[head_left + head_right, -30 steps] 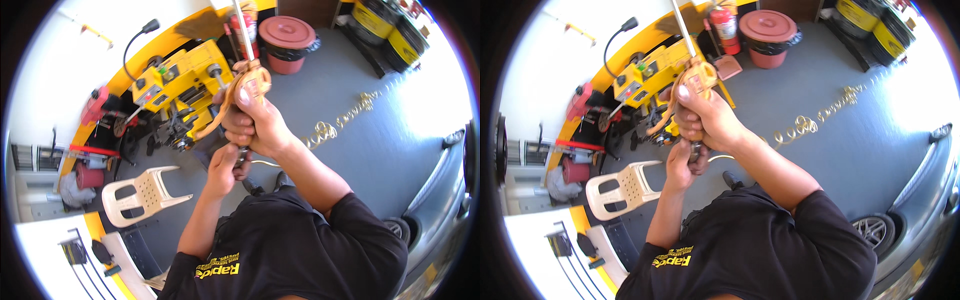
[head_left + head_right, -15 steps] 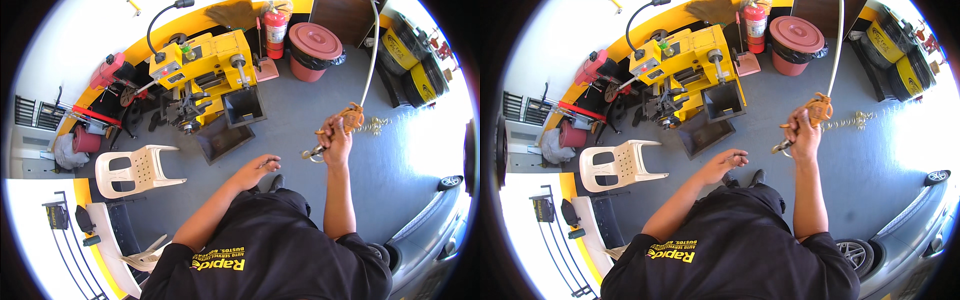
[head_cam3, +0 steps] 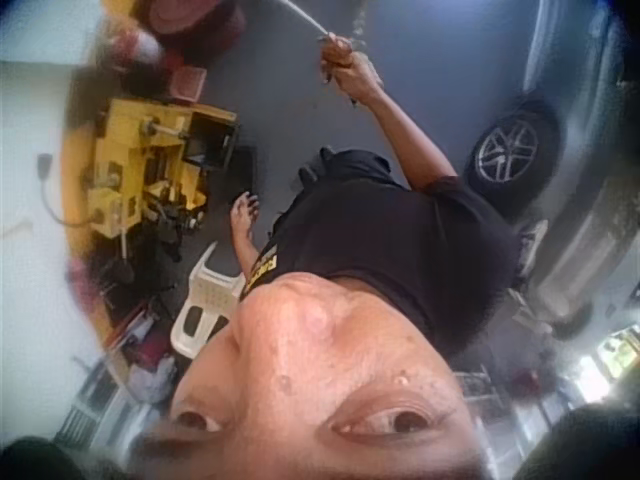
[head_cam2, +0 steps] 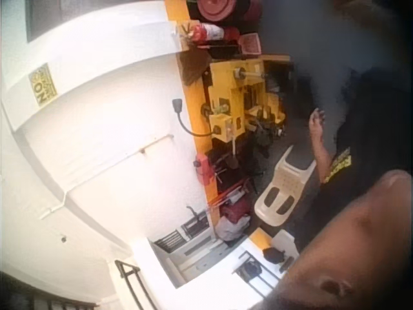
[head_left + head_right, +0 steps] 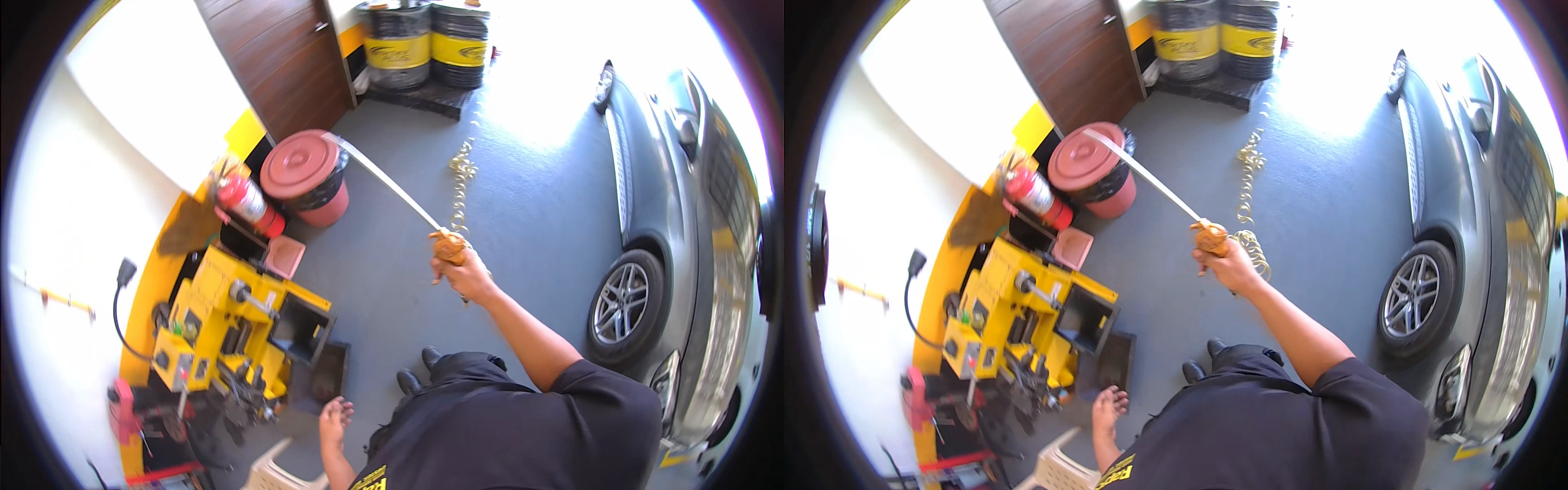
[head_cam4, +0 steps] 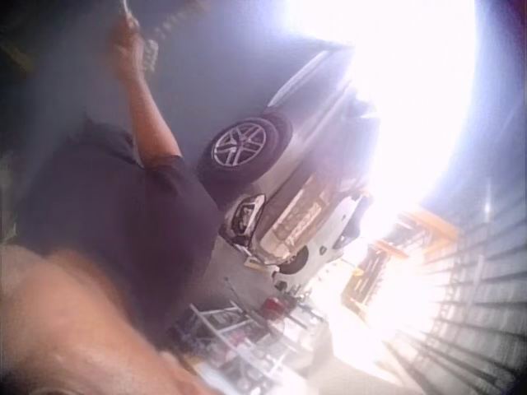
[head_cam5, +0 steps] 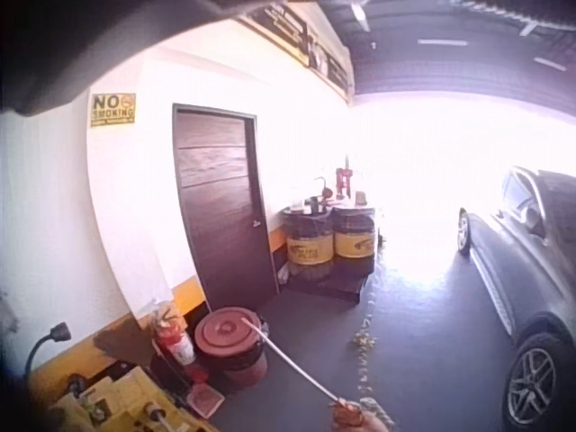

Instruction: The person uses a coiled air hose with a nozzle to blow air onto a yellow tire machine and a red wheel balancer in a garage. They move around the equipment, directing the air stream at various parts of the machines to remove dust or debris.

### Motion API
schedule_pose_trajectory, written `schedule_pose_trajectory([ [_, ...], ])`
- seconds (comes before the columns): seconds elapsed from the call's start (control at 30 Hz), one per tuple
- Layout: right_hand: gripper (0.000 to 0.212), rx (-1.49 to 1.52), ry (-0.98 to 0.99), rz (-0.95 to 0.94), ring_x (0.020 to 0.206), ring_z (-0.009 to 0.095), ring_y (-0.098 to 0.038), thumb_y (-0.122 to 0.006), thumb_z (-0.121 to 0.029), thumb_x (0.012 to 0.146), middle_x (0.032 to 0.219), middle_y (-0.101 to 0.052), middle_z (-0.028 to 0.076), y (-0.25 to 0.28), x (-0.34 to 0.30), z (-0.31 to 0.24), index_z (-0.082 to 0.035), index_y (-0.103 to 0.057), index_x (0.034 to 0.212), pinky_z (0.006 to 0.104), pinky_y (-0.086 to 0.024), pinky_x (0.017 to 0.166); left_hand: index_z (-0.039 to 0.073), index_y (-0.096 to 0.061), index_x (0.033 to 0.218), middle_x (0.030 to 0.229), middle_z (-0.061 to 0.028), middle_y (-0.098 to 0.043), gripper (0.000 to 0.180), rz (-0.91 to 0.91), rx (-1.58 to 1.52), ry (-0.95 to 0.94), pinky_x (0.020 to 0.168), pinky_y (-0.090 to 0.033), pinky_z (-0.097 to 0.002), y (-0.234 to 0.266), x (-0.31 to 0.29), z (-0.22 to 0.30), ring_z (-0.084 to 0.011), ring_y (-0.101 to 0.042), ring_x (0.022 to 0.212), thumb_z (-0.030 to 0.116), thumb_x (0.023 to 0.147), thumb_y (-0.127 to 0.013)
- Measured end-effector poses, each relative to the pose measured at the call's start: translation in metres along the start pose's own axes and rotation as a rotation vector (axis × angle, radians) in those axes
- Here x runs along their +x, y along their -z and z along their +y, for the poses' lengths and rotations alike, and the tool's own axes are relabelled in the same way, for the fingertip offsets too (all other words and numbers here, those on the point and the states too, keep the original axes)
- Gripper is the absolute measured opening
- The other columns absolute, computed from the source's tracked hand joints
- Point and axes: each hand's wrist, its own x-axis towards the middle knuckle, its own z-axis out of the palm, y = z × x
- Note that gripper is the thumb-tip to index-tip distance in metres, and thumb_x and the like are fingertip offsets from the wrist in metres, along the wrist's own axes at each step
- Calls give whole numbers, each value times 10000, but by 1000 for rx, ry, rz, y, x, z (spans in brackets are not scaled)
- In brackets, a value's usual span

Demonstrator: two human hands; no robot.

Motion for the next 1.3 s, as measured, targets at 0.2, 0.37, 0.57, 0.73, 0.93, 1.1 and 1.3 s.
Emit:
schedule_pose_trajectory([
  [0.2,158,135,-4,335,501,37,-434,-675,-211,973,788,-696,6,109,-11,3,-54,-657,967,215,-366,452,69,-595,1319,1120,-53,-711,404,-294,338,-62,792,-494,-276,-91,81,114,-139,-662,954,353,1033,-566],
  [0.37,183,359,97,487,478,33,-435,-686,-222,966,813,-717,49,190,17,5,-52,-644,914,224,-359,432,62,-592,1313,1129,-60,-709,369,-337,508,-266,798,-490,-278,-199,159,232,-150,-656,972,305,1039,-557],
  [0.57,196,512,50,642,459,49,-449,-682,-230,972,758,-662,71,332,82,1,-54,-615,918,220,-363,410,99,-589,1297,1101,-71,-717,353,-306,693,-85,778,-514,-342,-301,252,237,-177,-677,945,325,1030,-547],
  [0.73,170,445,303,676,462,64,-448,-656,-216,988,840,-677,110,470,141,-61,-56,-607,961,217,-354,408,136,-618,1271,1121,-42,-701,357,-198,910,462,790,-514,-379,-342,273,158,-184,-636,873,373,1007,-579],
  [0.93,246,505,309,706,479,55,-414,-638,-313,1000,972,-706,127,618,213,-104,-68,-618,1018,205,-348,459,95,-665,1134,962,-86,-705,332,-236,1046,696,697,-526,-414,-412,301,152,-219,-644,757,389,1005,-580],
  [1.1,294,752,300,667,484,44,-374,-605,-358,1016,1023,-690,113,730,291,-162,-66,-618,1046,199,-342,468,60,-704,1019,829,-123,-708,363,-189,1033,621,619,-536,-443,-534,451,208,-248,-651,660,402,1004,-581],
  [1.3,364,181,614,673,520,38,-347,-579,-328,1027,1034,-623,50,822,290,-346,-37,-559,1243,220,-331,442,45,-616,762,703,-100,-628,278,-575,1089,-143,510,-445,-389,-919,617,361,-195,-542,531,253,941,-571],
])
